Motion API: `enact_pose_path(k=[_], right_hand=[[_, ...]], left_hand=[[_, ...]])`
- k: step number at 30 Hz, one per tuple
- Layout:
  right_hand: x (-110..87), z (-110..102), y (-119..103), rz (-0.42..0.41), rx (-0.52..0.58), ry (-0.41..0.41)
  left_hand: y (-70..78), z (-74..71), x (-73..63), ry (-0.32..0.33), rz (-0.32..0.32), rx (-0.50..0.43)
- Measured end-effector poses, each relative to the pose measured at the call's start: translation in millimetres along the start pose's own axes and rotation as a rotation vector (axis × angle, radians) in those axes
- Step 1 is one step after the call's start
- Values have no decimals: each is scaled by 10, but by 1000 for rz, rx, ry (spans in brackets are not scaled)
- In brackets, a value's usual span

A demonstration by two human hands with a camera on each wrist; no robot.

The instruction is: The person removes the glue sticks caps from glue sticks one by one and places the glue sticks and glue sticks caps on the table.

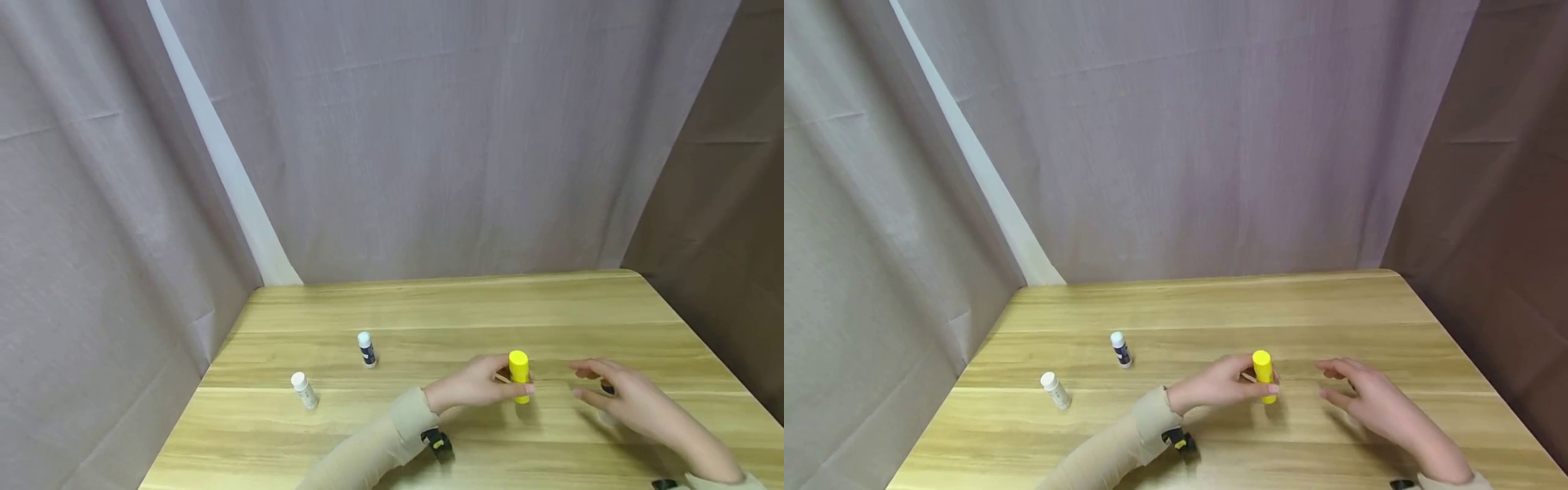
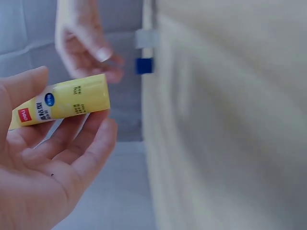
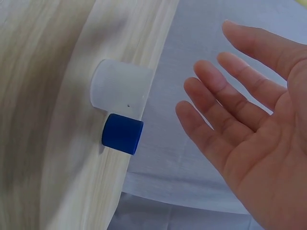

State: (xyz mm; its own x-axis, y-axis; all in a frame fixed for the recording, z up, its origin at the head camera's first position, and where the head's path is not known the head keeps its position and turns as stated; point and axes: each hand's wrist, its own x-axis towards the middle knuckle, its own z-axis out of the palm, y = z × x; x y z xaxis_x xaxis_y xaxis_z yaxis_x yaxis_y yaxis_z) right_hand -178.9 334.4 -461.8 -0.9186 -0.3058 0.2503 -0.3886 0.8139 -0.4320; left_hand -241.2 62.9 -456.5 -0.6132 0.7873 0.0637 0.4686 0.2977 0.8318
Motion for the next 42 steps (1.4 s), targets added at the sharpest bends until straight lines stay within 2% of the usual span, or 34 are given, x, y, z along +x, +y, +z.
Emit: enact_pose_path(k=[4,8,12,14,18,27,30,36,42], right_hand=[[3,7,13,-18,4,27],[1,3,27,-49,-10,60],[2,-17,30,-35,-8,36],[8,-28,24,-16,-2,13],[29,-39,3,7,4,-19],[66,-33,-4,-23,-8,6],[67,-40,8,-26,-3,-9],[74,-60,29,-14,16,-53],[77,-66,29,-12,20,-59]], left_hand=[[88,-195,30,59,46,18],[169,-364,39,98,66,16],[225,-472,41,139,75,39],[239,-491,43,144,73,42],[244,-477,47,111,60,43],[215,-449,22,85,73,88],[199,-488,-10,95,88,142],[162,-662,-85,183,100,282],[180,-791,-123,203,101,401]])
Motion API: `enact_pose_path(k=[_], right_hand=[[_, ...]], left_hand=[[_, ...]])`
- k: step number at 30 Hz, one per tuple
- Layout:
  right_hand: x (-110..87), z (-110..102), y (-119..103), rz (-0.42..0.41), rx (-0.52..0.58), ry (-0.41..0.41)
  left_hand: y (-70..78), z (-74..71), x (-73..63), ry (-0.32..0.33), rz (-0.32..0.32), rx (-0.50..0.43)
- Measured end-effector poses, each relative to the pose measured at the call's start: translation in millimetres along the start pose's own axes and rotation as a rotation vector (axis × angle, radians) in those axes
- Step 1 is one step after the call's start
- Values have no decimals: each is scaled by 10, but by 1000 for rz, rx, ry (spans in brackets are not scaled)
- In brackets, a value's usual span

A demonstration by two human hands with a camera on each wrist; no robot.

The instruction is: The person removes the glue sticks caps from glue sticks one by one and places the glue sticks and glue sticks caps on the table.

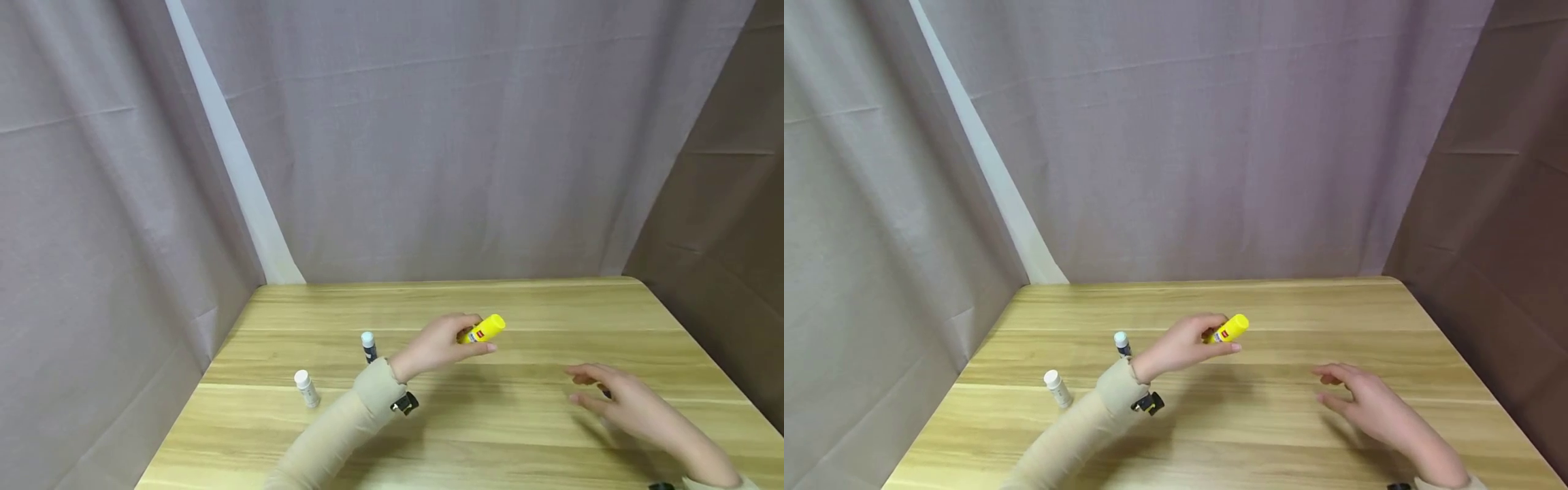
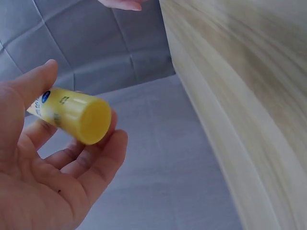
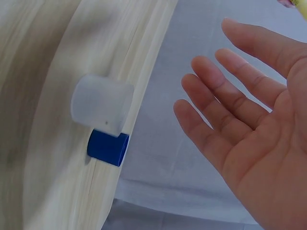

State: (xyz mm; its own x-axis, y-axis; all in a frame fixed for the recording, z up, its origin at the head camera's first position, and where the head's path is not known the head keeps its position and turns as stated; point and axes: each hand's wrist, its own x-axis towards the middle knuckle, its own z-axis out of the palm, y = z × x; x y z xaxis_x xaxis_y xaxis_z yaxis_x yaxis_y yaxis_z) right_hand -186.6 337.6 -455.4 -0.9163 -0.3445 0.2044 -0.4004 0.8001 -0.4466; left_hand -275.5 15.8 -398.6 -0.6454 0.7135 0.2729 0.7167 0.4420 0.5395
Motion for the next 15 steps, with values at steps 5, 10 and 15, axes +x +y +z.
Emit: enact_pose_path(k=[5,10,15], right_hand=[[62,2,-36,-20,-15,22],[100,-16,-74,-29,-24,38],[126,-34,-88,-53,-23,64]], left_hand=[[-6,-34,-17,-14,4,76],[-14,-32,-71,-52,-2,139],[-8,-45,-117,-70,-3,154]])
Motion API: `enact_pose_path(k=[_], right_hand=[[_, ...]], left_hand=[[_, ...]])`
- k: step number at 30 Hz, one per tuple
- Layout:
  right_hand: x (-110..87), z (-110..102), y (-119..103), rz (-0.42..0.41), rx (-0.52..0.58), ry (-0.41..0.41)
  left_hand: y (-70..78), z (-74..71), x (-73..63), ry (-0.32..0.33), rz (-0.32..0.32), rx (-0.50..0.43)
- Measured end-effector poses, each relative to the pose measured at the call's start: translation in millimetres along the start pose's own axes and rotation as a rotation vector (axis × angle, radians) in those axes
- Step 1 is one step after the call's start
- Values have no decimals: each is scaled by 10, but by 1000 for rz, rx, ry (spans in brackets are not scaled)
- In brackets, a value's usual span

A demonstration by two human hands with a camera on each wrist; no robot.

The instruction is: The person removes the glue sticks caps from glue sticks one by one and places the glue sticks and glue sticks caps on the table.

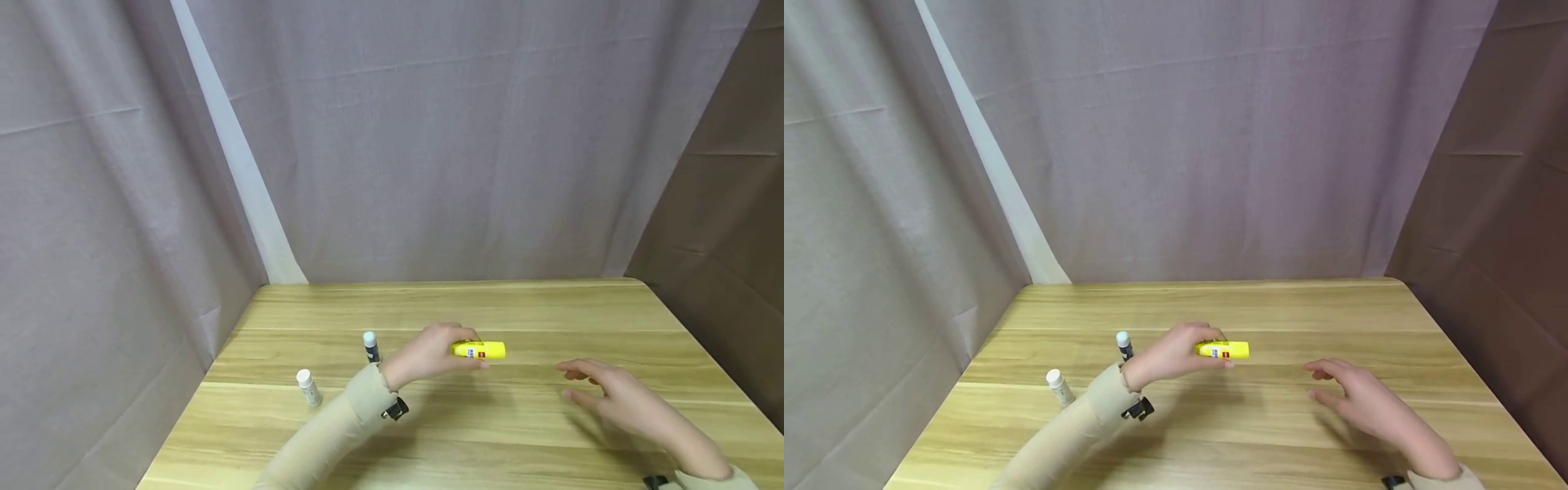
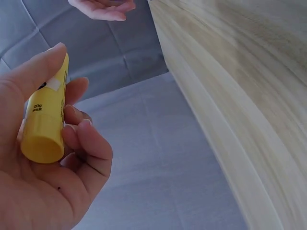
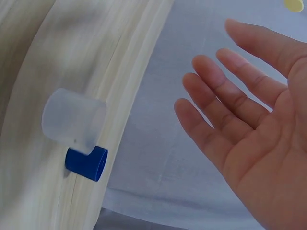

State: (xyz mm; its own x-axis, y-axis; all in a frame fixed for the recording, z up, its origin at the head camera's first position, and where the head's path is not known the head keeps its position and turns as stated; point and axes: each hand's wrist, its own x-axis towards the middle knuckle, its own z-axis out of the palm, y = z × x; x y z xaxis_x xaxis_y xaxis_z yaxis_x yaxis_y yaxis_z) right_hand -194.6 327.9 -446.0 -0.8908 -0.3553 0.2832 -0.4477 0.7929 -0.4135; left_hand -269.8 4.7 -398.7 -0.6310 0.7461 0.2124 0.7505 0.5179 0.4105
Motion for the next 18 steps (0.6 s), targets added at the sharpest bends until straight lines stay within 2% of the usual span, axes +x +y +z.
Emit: enact_pose_path(k=[4,7,11,15,18], right_hand=[[38,34,-65,-40,3,32],[67,62,-150,-57,30,25],[117,58,-256,-27,84,-12],[157,27,-359,7,99,-3],[192,34,-447,-16,114,9]], left_hand=[[3,2,-40,-9,-8,-4],[8,25,-67,-15,-15,-12],[23,66,-72,-29,-2,-1],[67,93,-45,-40,25,16],[94,111,-33,-45,39,23]])
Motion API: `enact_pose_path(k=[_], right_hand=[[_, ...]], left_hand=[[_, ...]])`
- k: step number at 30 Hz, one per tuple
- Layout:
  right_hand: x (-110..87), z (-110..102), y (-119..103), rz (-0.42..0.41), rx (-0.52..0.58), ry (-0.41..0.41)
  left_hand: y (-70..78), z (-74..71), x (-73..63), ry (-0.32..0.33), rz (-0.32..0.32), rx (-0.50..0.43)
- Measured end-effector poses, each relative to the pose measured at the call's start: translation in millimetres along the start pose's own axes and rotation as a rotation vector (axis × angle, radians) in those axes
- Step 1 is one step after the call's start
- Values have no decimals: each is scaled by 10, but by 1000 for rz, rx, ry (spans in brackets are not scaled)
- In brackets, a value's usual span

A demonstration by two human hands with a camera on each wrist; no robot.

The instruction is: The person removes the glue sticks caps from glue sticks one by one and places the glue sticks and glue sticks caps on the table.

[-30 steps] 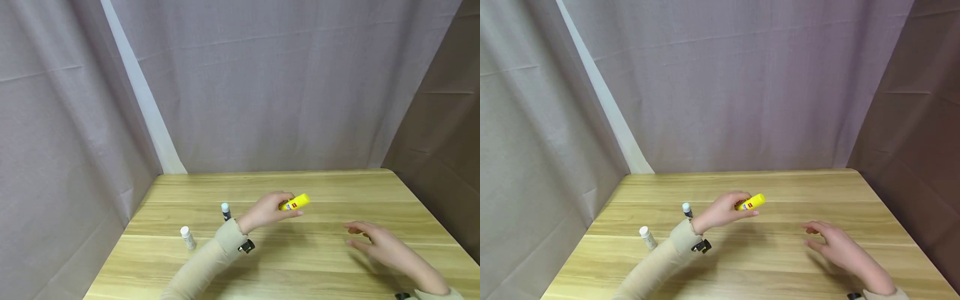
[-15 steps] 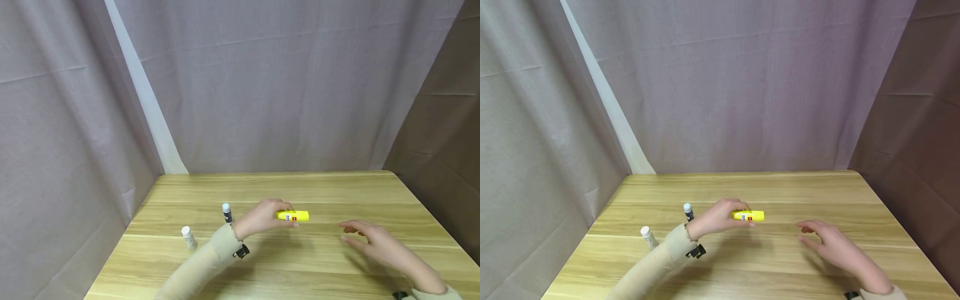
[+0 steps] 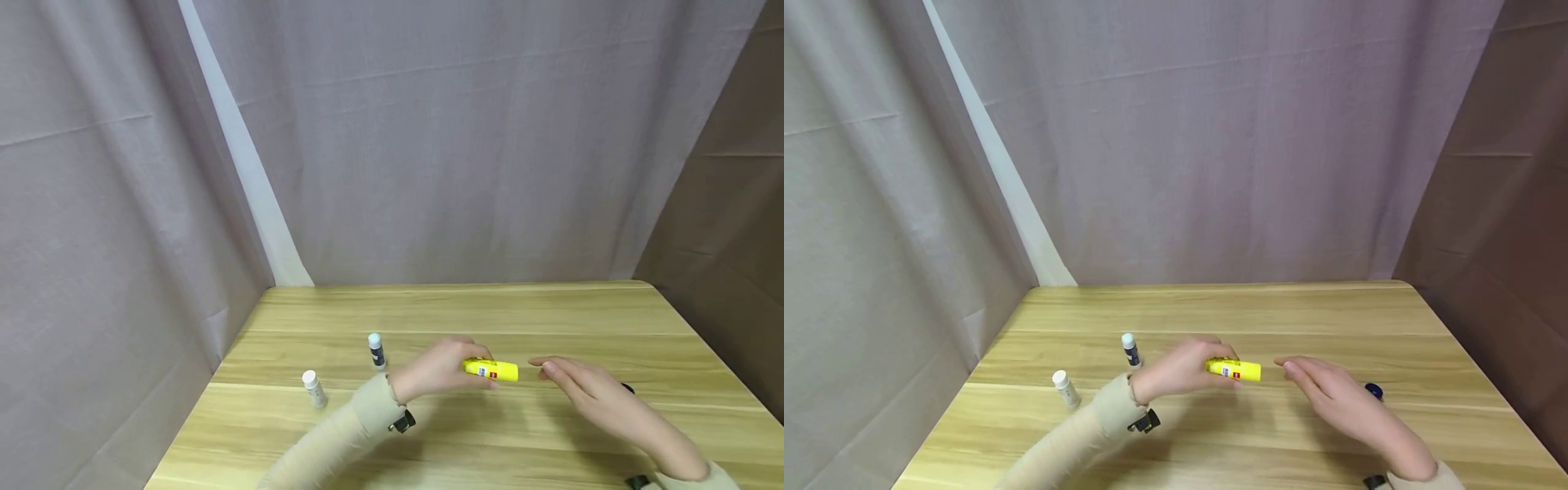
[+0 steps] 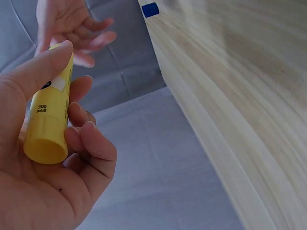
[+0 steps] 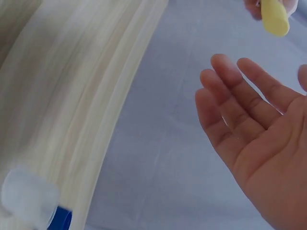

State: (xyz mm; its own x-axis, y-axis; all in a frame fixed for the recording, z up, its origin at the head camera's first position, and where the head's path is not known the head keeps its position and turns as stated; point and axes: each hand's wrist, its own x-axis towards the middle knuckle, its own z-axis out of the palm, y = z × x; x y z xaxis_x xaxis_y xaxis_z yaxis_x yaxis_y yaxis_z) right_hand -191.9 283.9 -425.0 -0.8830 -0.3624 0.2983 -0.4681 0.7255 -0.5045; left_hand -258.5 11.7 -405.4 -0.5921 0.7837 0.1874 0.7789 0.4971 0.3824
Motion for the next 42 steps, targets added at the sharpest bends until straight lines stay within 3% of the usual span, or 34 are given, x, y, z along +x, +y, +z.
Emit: enact_pose_path(k=[8,14,28,42], right_hand=[[83,88,-171,-85,67,-89],[99,153,-197,-165,78,-84],[135,186,-210,-150,99,-163],[154,196,-248,-239,83,-115]], left_hand=[[53,84,3,-34,10,-21],[89,121,-1,-59,12,-16],[95,160,-13,-67,30,33],[94,130,-52,-137,-20,-204]])
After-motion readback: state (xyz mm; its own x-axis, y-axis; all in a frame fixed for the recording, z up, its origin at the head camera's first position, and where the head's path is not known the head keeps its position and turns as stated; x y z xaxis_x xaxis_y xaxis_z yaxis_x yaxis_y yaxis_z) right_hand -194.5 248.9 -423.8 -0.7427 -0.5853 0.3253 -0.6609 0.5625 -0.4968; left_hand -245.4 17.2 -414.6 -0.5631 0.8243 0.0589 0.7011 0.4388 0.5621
